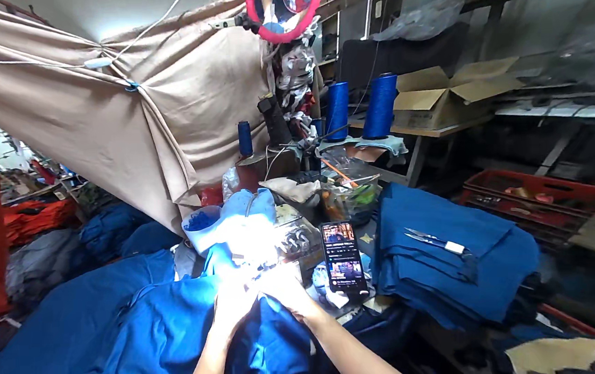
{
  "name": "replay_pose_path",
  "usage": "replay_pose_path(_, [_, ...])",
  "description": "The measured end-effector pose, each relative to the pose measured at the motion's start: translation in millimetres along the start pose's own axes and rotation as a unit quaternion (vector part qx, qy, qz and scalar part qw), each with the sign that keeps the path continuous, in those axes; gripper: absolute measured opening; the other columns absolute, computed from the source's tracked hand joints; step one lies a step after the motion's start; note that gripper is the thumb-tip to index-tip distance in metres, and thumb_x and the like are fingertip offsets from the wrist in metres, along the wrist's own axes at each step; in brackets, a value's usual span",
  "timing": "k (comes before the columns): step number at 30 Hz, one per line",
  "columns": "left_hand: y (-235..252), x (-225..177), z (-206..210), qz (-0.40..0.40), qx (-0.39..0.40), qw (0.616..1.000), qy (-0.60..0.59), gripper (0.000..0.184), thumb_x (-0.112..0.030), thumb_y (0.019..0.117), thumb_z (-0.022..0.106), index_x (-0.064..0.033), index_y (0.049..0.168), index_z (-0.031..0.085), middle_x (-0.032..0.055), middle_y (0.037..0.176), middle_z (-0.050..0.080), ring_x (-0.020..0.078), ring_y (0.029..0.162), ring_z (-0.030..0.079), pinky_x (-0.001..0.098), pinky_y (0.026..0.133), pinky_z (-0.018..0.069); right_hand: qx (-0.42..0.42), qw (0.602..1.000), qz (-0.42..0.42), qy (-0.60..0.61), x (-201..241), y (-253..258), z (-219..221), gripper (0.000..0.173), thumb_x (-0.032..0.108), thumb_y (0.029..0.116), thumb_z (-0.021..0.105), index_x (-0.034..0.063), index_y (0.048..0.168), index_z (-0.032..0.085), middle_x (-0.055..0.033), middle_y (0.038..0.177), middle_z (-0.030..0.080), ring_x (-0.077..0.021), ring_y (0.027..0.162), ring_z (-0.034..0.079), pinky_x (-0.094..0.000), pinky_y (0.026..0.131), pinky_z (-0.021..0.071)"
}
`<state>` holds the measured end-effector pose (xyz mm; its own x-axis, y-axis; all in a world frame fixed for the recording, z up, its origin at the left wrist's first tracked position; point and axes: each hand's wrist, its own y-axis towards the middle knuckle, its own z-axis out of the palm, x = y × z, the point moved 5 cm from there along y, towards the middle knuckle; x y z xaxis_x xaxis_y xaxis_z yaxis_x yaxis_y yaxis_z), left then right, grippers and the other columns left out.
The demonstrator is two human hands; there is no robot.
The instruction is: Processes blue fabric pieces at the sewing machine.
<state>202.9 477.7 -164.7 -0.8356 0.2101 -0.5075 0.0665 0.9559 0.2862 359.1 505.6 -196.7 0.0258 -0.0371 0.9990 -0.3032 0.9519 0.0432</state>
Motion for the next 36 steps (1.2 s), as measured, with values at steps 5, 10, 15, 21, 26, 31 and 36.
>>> replay_pose_path(5, [0.6,-0.7,0.3,-0.010,-0.007,1.000,0.013,0.033,-0.033,0.1012,0.058,-0.0144,0.122,0.076,0.0096,0.123,0.072,0.0280,0.119,0.066,0.0536,0.104,0.0495,-0.016,0.995,-0.004,-0.099,-1.8,4.7,0.7,0.040,0.023,0.0922,0.071,-0.0022,0.122,0.065,-0.0143,0.115,0.068,-0.0199,0.110,0.064,-0.0385,0.098,0.0510])
replay_pose_path(10, [5.4,6.0,9.5,0.038,-0.027,0.993,0.111,0.038,-0.041,0.1004,0.058,-0.0153,0.122,0.076,0.0130,0.122,0.072,0.0353,0.113,0.068,0.0607,0.093,0.0533,-0.067,0.984,-0.052,-0.156,16.3,6.2,-1.3,0.032,0.020,0.0976,0.063,-0.0021,0.120,0.069,-0.0154,0.112,0.071,-0.0206,0.108,0.066,-0.0383,0.099,0.0515])
replay_pose_path(15, [7.4,2.0,5.1,-0.015,0.022,0.995,0.101,0.041,-0.040,0.1006,0.057,-0.0077,0.120,0.074,0.0161,0.119,0.072,0.0365,0.114,0.067,0.0614,0.095,0.0507,-0.041,0.993,-0.106,-0.038,29.8,4.1,-2.3,0.023,0.011,0.0919,0.069,-0.0029,0.111,0.070,-0.0082,0.099,0.071,-0.0098,0.093,0.066,-0.0281,0.089,0.0542])
replay_pose_path(21, [1.8,-4.6,5.0,-0.032,-0.042,0.992,0.117,0.041,-0.041,0.1010,0.056,-0.0089,0.118,0.075,0.0149,0.106,0.075,0.0360,0.099,0.072,0.0617,0.083,0.0548,-0.080,0.989,-0.090,-0.090,30.9,-8.4,-9.1,0.020,0.013,0.0970,0.061,-0.0029,0.106,0.071,-0.0106,0.095,0.070,-0.0123,0.088,0.066,-0.0302,0.084,0.0546])
replay_pose_path(26, [2.4,-7.0,0.8,-0.072,-0.005,0.994,0.085,0.040,-0.039,0.1026,0.055,-0.0097,0.122,0.073,0.0145,0.113,0.073,0.0339,0.107,0.069,0.0599,0.091,0.0528,-0.029,0.997,0.031,-0.070,-1.3,-4.4,-6.6,0.028,0.020,0.0989,0.064,-0.0003,0.118,0.063,-0.0073,0.086,0.064,-0.0117,0.068,0.060,-0.0295,0.064,0.0532])
replay_pose_path(31, [3.3,-1.6,4.4,-0.031,-0.022,0.995,0.087,0.036,-0.036,0.1008,0.057,-0.0083,0.114,0.076,0.0141,0.108,0.074,0.0341,0.102,0.071,0.0585,0.088,0.0543,-0.015,0.994,0.018,-0.108,0.3,-0.3,2.7,0.019,0.018,0.0963,0.066,0.0014,0.105,0.069,-0.0027,0.076,0.062,-0.0074,0.059,0.055,-0.0252,0.058,0.0488])
replay_pose_path(36, [3.9,0.4,5.8,-0.013,-0.017,0.995,0.097,0.036,-0.036,0.0999,0.058,-0.0117,0.120,0.076,0.0130,0.112,0.074,0.0339,0.104,0.071,0.0585,0.088,0.0542,-0.059,0.996,0.007,-0.066,7.6,1.1,0.0,0.024,0.014,0.0981,0.063,-0.0044,0.114,0.063,-0.0089,0.091,0.064,-0.0118,0.075,0.061,-0.0286,0.070,0.0534])
